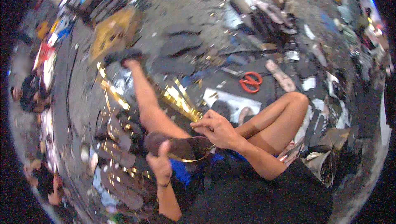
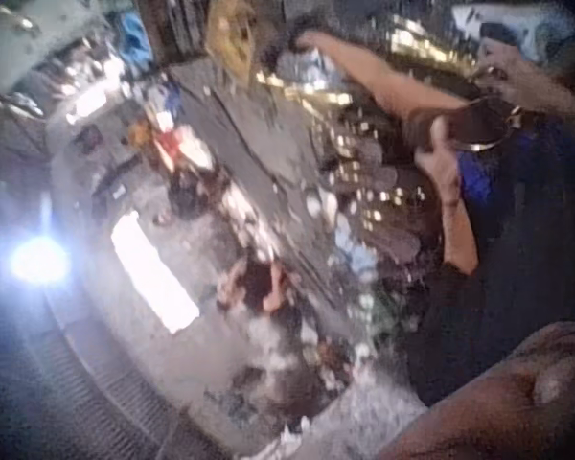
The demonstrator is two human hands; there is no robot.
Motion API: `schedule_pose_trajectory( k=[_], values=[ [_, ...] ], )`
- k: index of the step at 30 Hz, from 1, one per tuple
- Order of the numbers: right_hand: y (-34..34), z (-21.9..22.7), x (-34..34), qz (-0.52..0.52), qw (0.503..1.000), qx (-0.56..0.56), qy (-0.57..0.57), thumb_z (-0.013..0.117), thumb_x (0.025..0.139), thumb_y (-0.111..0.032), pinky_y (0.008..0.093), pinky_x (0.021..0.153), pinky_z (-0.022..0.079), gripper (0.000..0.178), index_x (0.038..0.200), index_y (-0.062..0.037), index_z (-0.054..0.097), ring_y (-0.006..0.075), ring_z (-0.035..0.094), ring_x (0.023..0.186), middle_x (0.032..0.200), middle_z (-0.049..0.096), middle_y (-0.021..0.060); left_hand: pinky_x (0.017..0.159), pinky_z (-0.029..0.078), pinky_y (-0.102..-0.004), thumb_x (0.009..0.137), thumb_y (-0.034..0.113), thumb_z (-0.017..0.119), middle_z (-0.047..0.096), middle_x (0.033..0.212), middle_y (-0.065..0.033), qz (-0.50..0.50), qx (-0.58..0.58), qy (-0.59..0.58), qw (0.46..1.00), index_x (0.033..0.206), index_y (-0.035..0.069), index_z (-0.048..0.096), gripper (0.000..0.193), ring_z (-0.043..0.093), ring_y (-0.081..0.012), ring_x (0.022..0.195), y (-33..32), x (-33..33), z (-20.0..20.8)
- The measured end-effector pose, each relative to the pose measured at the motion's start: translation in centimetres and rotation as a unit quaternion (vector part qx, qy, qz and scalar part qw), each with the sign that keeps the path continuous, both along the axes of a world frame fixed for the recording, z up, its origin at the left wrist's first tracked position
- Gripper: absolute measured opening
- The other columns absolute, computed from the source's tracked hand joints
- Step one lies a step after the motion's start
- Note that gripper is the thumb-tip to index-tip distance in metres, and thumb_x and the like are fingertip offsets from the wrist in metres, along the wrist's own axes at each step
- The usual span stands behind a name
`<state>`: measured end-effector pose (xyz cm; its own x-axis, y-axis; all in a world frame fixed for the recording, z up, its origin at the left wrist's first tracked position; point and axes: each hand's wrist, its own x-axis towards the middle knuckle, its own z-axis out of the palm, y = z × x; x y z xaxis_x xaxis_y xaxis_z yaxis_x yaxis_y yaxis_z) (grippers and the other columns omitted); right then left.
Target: The person sits on the floor and assembles sandals by attaching gold straps to brown soles. They repeatedly pick up straps, thread them through holes in the soles, and secure them in place. The workspace is cluttered with materials and tools.
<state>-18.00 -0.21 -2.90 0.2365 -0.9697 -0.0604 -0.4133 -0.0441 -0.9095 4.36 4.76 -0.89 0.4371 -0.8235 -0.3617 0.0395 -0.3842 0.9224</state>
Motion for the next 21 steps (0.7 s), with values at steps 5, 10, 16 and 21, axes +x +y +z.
schedule_pose_trajectory(
  k=[5, 10, 16, 21],
  values=[
    [2.0, 0.5, 2.0, 0.068, 0.995, 0.055, 0.054, 0.073, 0.085, -0.027, 0.0452, 0.073, 0.052, 0.015, 0.093, -0.0145, 0.072, 0.0294, 0.067, 0.084, 0.092, 0.065, 0.0091, 0.083, 0.053, -0.0336, 0.085, 0.010, 0.073, 0.072, 0.096, -0.0088, -0.291, -0.009, -0.041, 0.956, 0.104, -0.001, 0.068, 0.023, 0.068, -0.0189, 0.089, 0.1, -1.0, 2.1],
    [3.1, 0.7, 2.8, 0.065, 0.993, -0.014, 0.099, 0.071, 0.085, -0.019, 0.0447, 0.071, 0.052, 0.013, 0.091, -0.0079, 0.068, 0.0320, 0.067, 0.083, 0.092, 0.064, 0.0124, 0.087, 0.053, -0.0353, 0.086, 0.009, 0.071, 0.070, 0.103, -0.0131, -0.340, -0.043, -0.123, 0.931, 0.119, -0.001, 0.061, 0.035, 0.068, -0.0235, 0.098, 0.6, -0.6, 0.6],
    [2.6, -1.0, 0.9, 0.087, 0.990, 0.101, -0.044, 0.075, 0.087, -0.029, 0.0404, 0.077, 0.054, 0.035, 0.111, -0.0063, 0.066, 0.0276, 0.069, 0.090, 0.104, 0.068, 0.0155, 0.092, 0.052, -0.0359, 0.087, 0.008, 0.070, 0.066, 0.114, -0.0146, -0.373, -0.067, -0.110, 0.919, 0.132, -0.001, 0.053, 0.049, 0.066, -0.0225, 0.105, 0.6, -0.5, -0.8],
    [1.0, -1.7, 0.1, 0.092, 0.975, 0.193, -0.059, 0.081, 0.081, -0.037, 0.0417, 0.095, 0.049, 0.064, 0.129, -0.0050, 0.053, 0.0296, 0.058, 0.123, 0.136, 0.055, 0.0199, 0.095, 0.050, -0.0344, 0.090, 0.005, 0.067, 0.062, 0.124, -0.0111, -0.301, -0.049, -0.039, 0.952, 0.138, 0.000, 0.049, 0.052, 0.063, -0.0191, 0.109, -0.6, 0.6, 0.0]
  ],
)
